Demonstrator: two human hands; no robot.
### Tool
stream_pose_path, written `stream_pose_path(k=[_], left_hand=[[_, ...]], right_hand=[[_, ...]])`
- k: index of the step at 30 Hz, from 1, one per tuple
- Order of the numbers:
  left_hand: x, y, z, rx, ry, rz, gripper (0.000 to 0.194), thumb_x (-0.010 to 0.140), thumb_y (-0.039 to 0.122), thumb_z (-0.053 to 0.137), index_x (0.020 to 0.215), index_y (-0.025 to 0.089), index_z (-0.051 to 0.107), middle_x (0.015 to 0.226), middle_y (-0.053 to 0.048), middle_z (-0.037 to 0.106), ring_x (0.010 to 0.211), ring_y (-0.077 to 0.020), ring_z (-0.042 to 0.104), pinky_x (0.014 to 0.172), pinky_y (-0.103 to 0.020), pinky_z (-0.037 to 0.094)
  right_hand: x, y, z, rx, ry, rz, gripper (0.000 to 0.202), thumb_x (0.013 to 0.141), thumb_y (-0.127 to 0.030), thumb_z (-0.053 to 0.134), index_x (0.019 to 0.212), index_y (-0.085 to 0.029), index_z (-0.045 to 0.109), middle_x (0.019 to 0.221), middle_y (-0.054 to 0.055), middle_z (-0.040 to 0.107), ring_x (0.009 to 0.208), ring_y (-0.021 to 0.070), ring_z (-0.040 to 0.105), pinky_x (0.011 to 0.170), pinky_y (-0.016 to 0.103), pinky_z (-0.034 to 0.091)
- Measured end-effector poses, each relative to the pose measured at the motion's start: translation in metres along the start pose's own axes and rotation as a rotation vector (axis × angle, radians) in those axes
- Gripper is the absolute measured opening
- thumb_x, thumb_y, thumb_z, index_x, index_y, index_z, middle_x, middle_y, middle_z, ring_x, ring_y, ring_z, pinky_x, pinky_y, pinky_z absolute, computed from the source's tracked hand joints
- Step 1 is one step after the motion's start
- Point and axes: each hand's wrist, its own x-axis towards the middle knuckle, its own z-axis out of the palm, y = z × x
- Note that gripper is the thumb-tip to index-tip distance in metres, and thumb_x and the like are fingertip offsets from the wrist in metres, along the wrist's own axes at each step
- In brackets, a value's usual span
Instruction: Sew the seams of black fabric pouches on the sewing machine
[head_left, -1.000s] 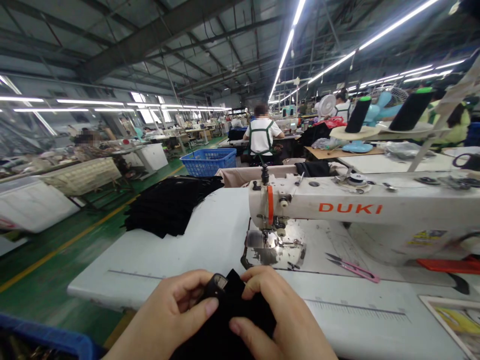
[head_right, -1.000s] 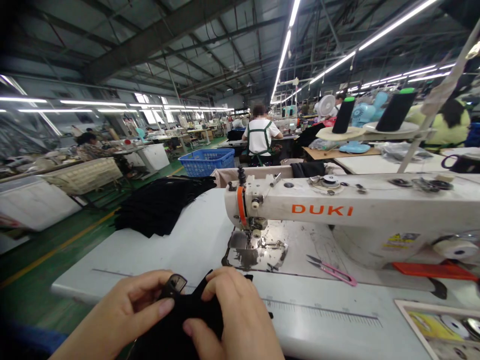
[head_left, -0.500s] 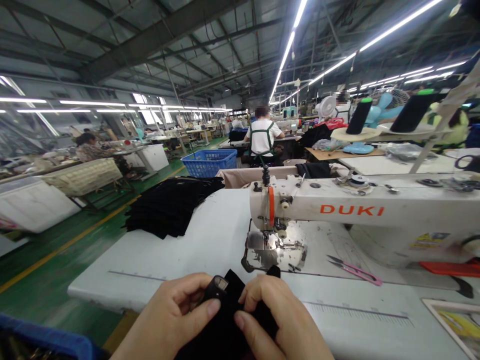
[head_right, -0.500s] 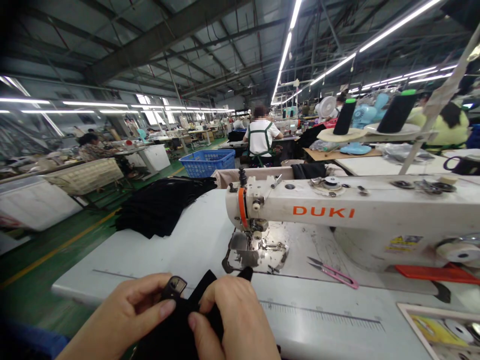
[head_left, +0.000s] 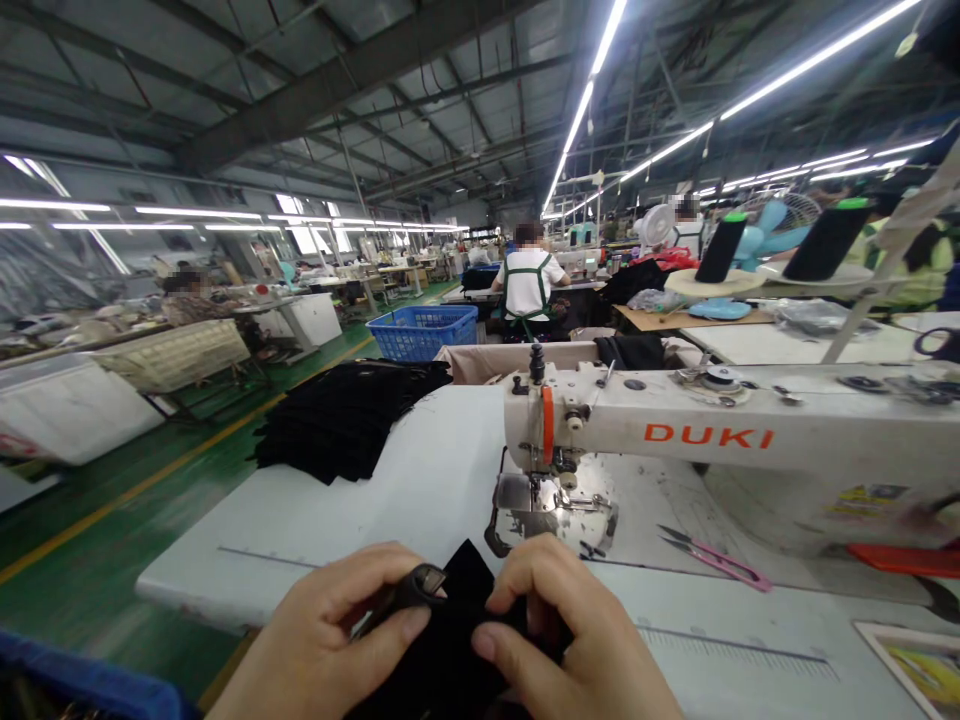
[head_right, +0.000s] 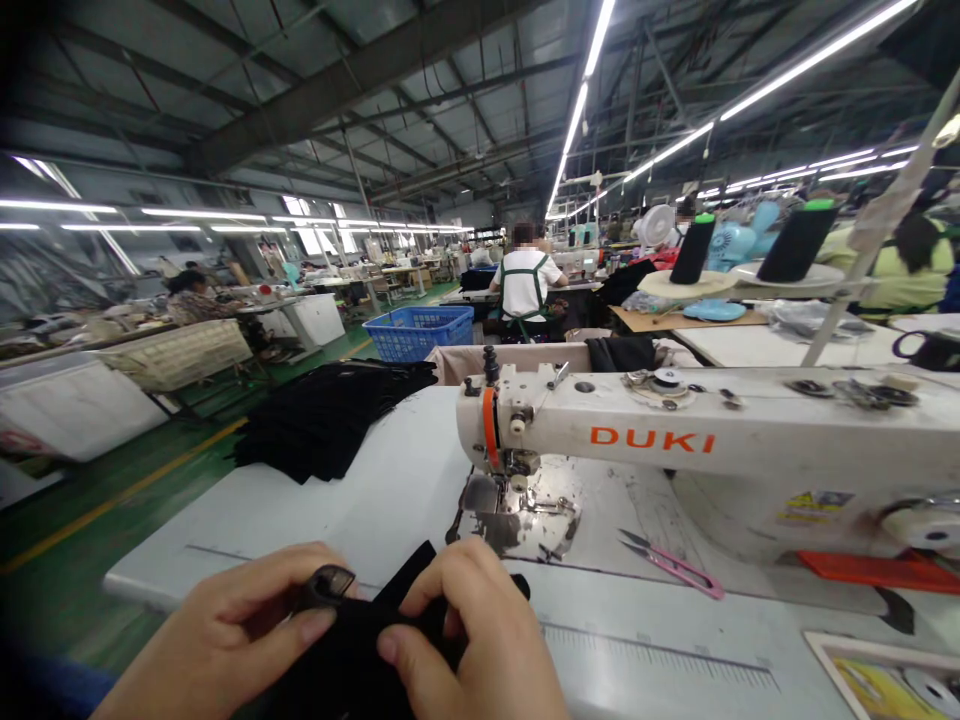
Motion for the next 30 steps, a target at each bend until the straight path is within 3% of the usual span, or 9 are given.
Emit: stream_pose_path(k=[3, 7, 11, 14, 21, 26, 30], left_hand=[[-0.001, 0.005, -0.007, 0.068, 0.076, 0.096, 0.012, 0.084, 0.032, 0.062, 0.084, 0.026, 0.073, 0.085, 0.000, 0.072, 0.082, -0.0197, 0.066, 0.072, -0.022, 0.049], [0.000, 0.009, -0.015, 0.095, 0.066, 0.148, 0.012, 0.083, 0.029, 0.062, 0.084, 0.026, 0.073, 0.084, 0.000, 0.073, 0.079, -0.0192, 0.067, 0.070, -0.022, 0.050], [-0.001, 0.006, -0.020, 0.129, 0.057, 0.218, 0.012, 0.085, 0.029, 0.062, 0.087, 0.027, 0.074, 0.086, 0.000, 0.074, 0.080, -0.0187, 0.068, 0.072, -0.021, 0.052], [-0.002, 0.007, -0.022, 0.165, 0.079, 0.263, 0.011, 0.085, 0.029, 0.064, 0.089, 0.028, 0.074, 0.086, 0.000, 0.074, 0.080, -0.0184, 0.068, 0.071, -0.020, 0.052], [0.001, 0.013, -0.022, 0.113, 0.062, 0.226, 0.011, 0.083, 0.028, 0.063, 0.082, 0.026, 0.074, 0.081, 0.000, 0.073, 0.076, -0.0184, 0.068, 0.068, -0.021, 0.051], [0.000, 0.008, -0.021, 0.163, 0.075, 0.237, 0.013, 0.085, 0.028, 0.062, 0.086, 0.026, 0.075, 0.083, -0.001, 0.074, 0.077, -0.0192, 0.068, 0.069, -0.021, 0.052], [-0.002, 0.007, -0.021, 0.233, 0.130, 0.262, 0.013, 0.086, 0.031, 0.064, 0.088, 0.028, 0.076, 0.090, -0.001, 0.076, 0.082, -0.0205, 0.069, 0.072, -0.021, 0.053]], right_hand=[[0.000, -0.003, -0.005, 0.000, -0.016, -0.130, 0.023, 0.073, -0.004, 0.066, 0.085, -0.023, 0.061, 0.093, -0.002, 0.060, 0.073, 0.0112, 0.055, 0.064, 0.021, 0.045], [0.004, -0.006, -0.013, -0.003, -0.123, -0.177, 0.022, 0.079, -0.010, 0.066, 0.095, -0.026, 0.064, 0.096, -0.001, 0.063, 0.073, 0.0117, 0.059, 0.065, 0.021, 0.048], [0.004, -0.012, -0.018, -0.054, -0.056, -0.164, 0.021, 0.077, -0.010, 0.069, 0.087, -0.025, 0.059, 0.090, -0.002, 0.063, 0.074, 0.0130, 0.060, 0.063, 0.021, 0.048], [0.002, -0.018, -0.021, -0.088, -0.037, -0.219, 0.017, 0.078, -0.013, 0.071, 0.086, -0.025, 0.062, 0.099, -0.001, 0.065, 0.080, 0.0146, 0.063, 0.067, 0.022, 0.051], [0.009, -0.021, -0.027, -0.052, -0.125, -0.205, 0.026, 0.082, -0.015, 0.072, 0.097, -0.035, 0.078, 0.109, -0.001, 0.071, 0.097, 0.0189, 0.068, 0.084, 0.027, 0.055], [0.008, -0.021, -0.031, -0.059, -0.108, -0.268, 0.015, 0.075, -0.018, 0.083, 0.078, -0.030, 0.075, 0.109, -0.005, 0.074, 0.094, 0.0173, 0.070, 0.081, 0.026, 0.056], [0.003, -0.018, -0.030, -0.203, -0.113, -0.301, 0.013, 0.080, -0.020, 0.078, 0.087, -0.031, 0.074, 0.120, -0.003, 0.071, 0.103, 0.0208, 0.069, 0.087, 0.030, 0.057]])
